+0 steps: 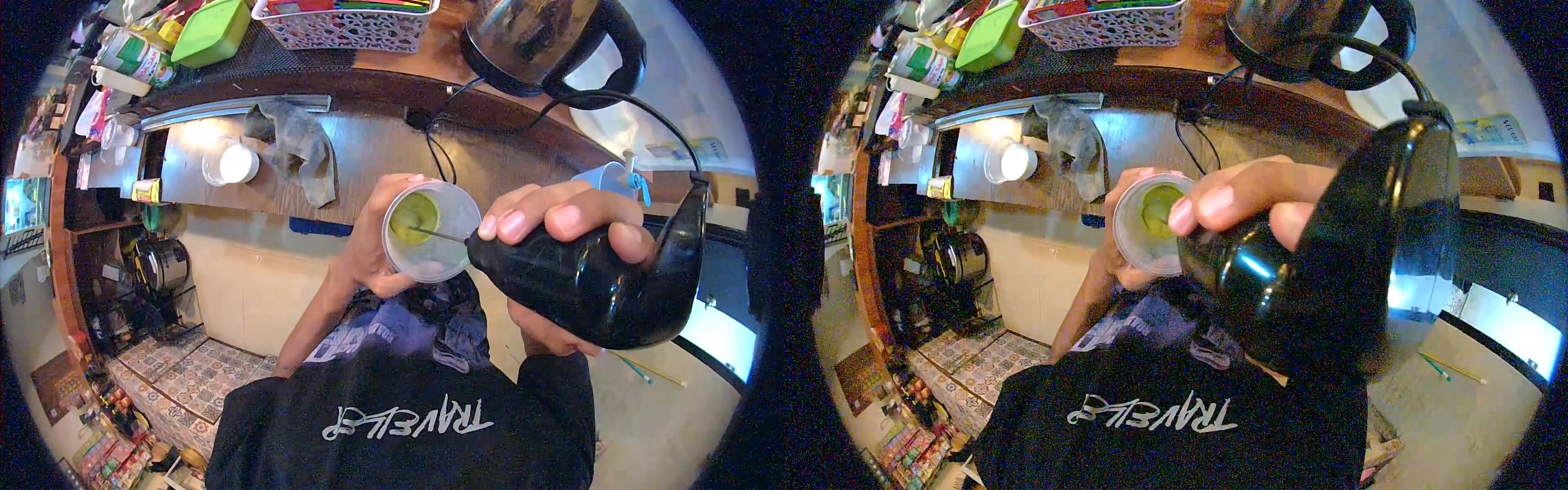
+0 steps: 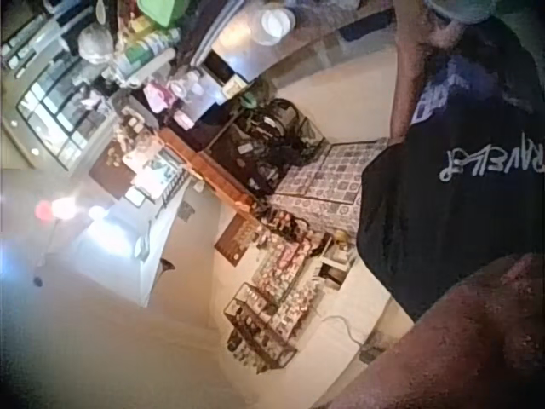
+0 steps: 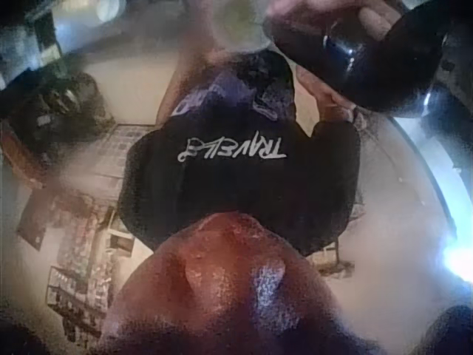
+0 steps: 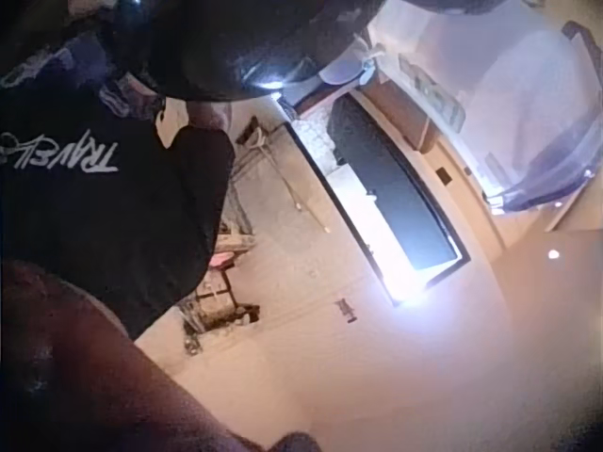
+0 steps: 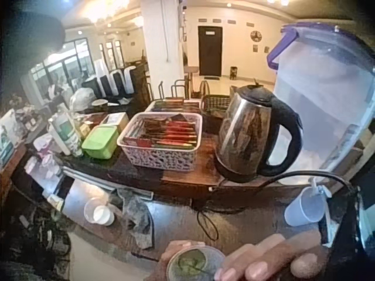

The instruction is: Preparing a green drink using a kettle and a handheld frother at a cafe counter.

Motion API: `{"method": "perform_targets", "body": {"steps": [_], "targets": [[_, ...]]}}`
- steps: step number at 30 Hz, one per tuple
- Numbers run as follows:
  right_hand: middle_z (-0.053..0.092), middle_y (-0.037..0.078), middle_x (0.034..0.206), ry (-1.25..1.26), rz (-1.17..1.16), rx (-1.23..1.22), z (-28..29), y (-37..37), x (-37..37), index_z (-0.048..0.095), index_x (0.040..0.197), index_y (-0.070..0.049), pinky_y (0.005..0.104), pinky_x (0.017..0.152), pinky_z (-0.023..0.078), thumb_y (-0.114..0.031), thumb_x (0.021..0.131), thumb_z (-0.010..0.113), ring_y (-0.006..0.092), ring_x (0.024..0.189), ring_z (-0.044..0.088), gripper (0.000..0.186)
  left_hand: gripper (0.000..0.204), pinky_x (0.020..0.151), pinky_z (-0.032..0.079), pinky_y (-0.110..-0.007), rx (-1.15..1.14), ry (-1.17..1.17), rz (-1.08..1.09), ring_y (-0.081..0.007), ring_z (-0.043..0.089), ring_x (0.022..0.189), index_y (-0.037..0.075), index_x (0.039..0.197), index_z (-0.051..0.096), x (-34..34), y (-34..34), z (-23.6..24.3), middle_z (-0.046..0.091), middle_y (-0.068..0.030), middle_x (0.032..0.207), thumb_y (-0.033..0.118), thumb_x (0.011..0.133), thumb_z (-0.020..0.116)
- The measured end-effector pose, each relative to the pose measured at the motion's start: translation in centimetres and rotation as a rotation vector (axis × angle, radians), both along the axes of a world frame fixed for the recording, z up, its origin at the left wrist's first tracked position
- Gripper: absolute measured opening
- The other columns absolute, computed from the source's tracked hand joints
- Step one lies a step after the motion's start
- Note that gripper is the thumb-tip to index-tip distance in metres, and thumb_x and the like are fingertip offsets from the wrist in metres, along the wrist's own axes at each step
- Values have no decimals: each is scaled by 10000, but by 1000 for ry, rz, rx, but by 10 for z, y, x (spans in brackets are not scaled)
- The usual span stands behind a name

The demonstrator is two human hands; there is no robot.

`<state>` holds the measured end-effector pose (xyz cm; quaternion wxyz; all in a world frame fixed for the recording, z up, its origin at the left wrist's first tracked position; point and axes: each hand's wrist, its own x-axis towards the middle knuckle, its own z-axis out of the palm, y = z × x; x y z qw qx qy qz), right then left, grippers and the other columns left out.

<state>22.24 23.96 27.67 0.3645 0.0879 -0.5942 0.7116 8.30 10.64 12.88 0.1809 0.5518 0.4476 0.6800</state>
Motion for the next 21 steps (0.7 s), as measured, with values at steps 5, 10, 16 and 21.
{"method": "perform_targets", "body": {"steps": [5,10,16,21], "targets": [[508,202,1129,8,-7,-5,-2,2,-2,390,1324,-59,471,760,503,-522,843,583,341,949,544,695,902,988,385,-439,91,118,-22,-346,495,1153,-14,1390,301,-8,5,6,457,-223,1277,227,658,770],[507,197,1132,26,-36,-18,-5,6,-3,386,1328,-63,471,757,504,-533,838,589,337,949,543,708,895,994,377,-444,96,74,-34,-347,495,1150,1,1390,306,-7,7,7,456,-217,1283,226,657,768],[505,191,1135,58,-53,-32,-9,7,-7,382,1333,-68,471,754,504,-546,832,595,332,949,542,725,910,995,376,-439,59,61,-17,-343,493,1159,3,1394,296,-4,3,7,443,-220,1294,206,657,789],[504,186,1137,77,-72,-34,-9,10,-5,378,1338,-73,472,751,504,-557,826,601,329,949,541,739,916,993,378,-442,-70,-34,-17,-341,489,1166,1,1391,299,1,-2,8,443,-223,1295,208,653,801]]}}
